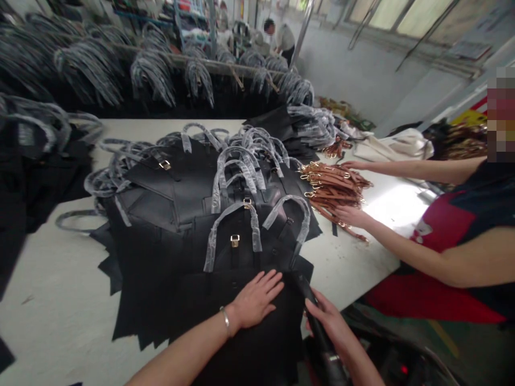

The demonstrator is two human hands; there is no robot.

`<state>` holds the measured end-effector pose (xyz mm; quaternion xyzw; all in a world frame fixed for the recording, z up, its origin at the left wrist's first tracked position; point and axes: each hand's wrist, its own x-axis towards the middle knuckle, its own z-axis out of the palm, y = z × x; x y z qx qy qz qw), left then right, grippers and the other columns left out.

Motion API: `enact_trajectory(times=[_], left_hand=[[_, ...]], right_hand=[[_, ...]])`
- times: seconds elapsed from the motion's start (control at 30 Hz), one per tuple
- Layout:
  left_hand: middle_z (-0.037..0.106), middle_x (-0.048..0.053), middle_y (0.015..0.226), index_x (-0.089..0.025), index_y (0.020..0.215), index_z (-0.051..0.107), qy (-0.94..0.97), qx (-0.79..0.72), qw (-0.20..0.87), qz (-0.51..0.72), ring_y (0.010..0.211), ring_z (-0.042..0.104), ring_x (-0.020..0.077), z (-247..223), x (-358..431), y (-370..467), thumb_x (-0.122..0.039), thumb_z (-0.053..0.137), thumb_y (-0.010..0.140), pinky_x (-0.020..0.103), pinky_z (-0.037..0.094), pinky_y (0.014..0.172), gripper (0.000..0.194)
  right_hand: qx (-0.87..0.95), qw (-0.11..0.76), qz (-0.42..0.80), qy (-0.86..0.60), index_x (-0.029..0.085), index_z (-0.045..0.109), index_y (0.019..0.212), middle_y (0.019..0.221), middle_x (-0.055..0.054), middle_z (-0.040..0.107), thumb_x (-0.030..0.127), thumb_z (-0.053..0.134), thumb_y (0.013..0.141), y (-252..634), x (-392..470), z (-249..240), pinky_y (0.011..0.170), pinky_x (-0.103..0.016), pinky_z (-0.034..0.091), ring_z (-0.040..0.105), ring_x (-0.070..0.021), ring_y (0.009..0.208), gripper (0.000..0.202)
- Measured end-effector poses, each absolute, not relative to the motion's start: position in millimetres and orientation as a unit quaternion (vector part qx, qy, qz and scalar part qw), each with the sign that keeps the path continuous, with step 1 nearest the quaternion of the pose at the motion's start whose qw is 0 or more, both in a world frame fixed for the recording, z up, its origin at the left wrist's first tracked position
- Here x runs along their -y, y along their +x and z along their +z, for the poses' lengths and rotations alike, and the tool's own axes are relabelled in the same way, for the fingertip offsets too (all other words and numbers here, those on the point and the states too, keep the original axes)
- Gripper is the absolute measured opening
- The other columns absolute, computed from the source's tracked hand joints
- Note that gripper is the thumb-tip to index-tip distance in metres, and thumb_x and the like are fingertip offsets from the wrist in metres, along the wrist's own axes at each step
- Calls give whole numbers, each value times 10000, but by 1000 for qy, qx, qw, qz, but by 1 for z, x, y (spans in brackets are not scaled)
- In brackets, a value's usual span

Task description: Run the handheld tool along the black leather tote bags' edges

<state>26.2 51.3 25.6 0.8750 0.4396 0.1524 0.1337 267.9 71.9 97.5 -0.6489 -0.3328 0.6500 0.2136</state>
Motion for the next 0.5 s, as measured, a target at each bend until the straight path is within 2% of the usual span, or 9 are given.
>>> enact_trajectory(times=[0.1,0.27,0.5], left_hand=[[394,75,1541,-224,1423,451,877,-437,149,129,1425,324,270,18,-69,43,-472,468,968,464,204,1167,519],[431,85,1510,-227,1404,477,874,-449,140,119,1386,363,275,16,-66,47,-453,425,981,483,163,1154,482],[440,86,1499,-222,1401,478,876,-449,131,118,1368,374,282,20,-67,47,-474,411,978,484,156,1149,497]], right_hand=[[328,235,652,-642,224,445,1399,659,42,626,552,771,693,274,-70,105,429,-249,457,605,-152,481,844],[329,242,636,-654,218,467,1365,645,46,606,529,764,703,279,-85,115,420,-243,443,589,-147,468,789],[331,217,645,-654,217,536,1215,585,55,586,450,724,757,272,-116,104,403,-208,422,571,-127,426,547]])
